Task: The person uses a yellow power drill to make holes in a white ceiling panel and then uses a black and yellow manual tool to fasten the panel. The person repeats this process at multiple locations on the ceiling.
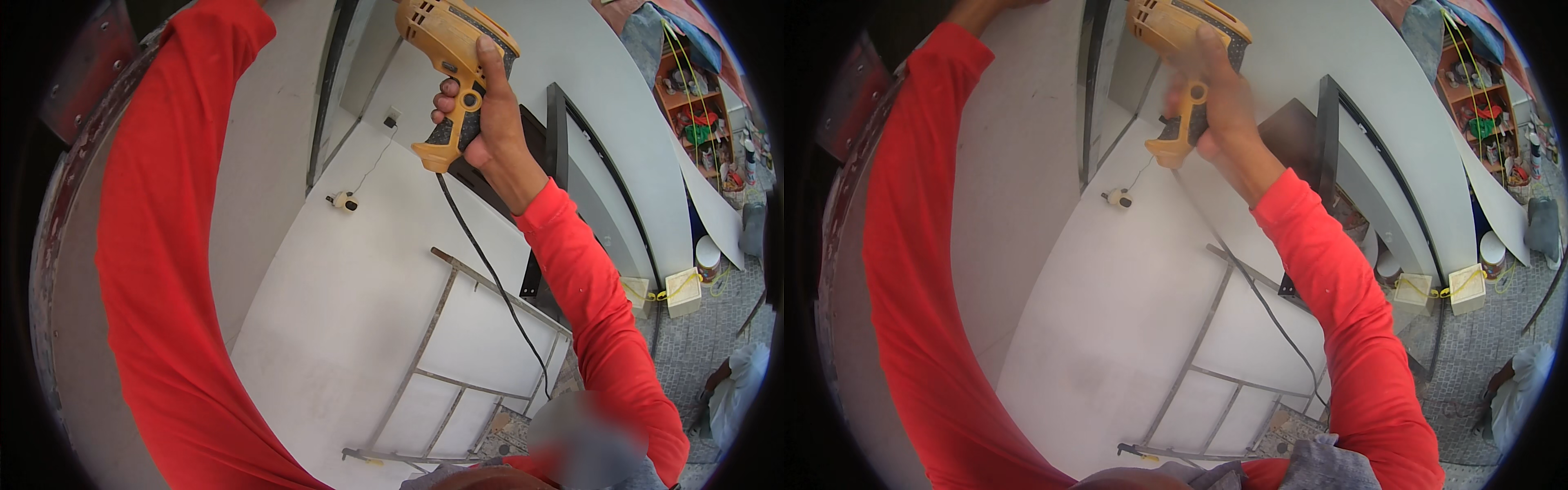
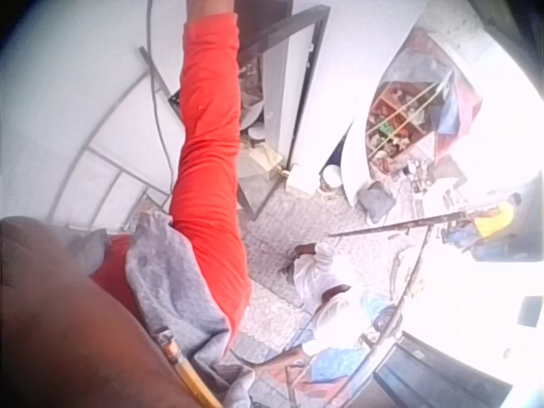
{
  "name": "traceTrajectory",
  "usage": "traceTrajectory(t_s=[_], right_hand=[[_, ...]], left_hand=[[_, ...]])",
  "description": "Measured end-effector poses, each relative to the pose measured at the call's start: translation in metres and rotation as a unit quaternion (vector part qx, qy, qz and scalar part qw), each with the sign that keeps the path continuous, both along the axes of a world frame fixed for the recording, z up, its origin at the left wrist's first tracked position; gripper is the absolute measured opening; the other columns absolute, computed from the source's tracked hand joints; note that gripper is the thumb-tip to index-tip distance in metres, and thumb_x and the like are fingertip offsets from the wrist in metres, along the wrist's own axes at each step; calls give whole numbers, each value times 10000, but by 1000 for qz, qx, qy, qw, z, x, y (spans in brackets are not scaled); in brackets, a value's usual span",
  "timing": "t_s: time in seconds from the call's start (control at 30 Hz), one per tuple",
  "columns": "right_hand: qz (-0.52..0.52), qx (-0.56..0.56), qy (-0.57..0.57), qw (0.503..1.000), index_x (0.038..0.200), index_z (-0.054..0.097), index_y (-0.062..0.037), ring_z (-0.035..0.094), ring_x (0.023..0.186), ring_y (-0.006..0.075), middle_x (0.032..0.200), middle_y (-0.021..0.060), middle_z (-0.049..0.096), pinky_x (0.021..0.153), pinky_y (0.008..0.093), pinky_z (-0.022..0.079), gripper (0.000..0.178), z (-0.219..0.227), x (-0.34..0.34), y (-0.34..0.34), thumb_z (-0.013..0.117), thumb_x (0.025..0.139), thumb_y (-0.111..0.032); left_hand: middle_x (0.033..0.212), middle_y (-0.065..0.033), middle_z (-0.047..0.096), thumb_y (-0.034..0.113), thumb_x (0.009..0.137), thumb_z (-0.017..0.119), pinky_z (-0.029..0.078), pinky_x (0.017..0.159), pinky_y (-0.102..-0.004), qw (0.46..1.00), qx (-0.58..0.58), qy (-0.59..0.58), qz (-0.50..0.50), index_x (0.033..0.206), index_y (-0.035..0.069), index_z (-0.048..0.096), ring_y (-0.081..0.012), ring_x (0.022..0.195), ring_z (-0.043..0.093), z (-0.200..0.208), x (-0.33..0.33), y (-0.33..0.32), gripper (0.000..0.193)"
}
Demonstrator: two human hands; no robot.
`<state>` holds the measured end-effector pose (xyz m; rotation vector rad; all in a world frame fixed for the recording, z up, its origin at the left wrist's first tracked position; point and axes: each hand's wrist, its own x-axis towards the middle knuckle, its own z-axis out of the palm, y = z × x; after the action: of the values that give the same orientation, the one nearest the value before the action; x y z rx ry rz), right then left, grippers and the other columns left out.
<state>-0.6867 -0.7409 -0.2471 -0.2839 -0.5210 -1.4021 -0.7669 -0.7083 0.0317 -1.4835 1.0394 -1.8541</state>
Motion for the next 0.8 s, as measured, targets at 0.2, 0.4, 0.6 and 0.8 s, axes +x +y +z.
traceTrajectory(t_s=[0.2, 0.4, 0.6, 0.8], right_hand=[[-3, 3, 9, 1000, 1200, 582, 58, 608, 669, 166, 817, 93, 591, 583, 317, 523, 809, 0, 3, 1, 674, 881, -680], [11, -14, 9, 1000, 1248, 560, 10, 666, 754, 190, 874, 123, 641, 601, 309, 535, 795, -6, 4, -1, 657, 886, -691], [16, -17, 17, 1000, 1249, 556, -4, 667, 808, 192, 890, 112, 640, 629, 297, 530, 798, -24, -1, -1, 648, 886, -709], [36, -5, 16, 999, 1241, 534, 42, 704, 759, 202, 844, 132, 643, 539, 264, 597, 801, -92, -14, 28, 587, 941, -699]], left_hand=[[1080, -275, 730, 90, 803, 656, 585, 848, -462, 1000, 27, -11, -9, 1025, -35, 769, -399, 1012, 729, 4, 3, -1, 278], [1076, -262, 734, 108, 809, 650, 578, 857, -474, 999, 40, -16, 4, 1023, -19, 774, -399, 1023, 724, 4, 2, 0, 278], [1107, -255, 731, 112, 829, 644, 574, 882, -464, 1000, 0, -5, 18, 1054, -10, 770, -399, 1041, 720, -4, -1, -2, 285], [1131, -232, 736, 135, 827, 684, 577, 889, -447, 1000, -8, -6, 17, 1060, 12, 777, -377, 1069, 718, -9, -1, -1, 279]])
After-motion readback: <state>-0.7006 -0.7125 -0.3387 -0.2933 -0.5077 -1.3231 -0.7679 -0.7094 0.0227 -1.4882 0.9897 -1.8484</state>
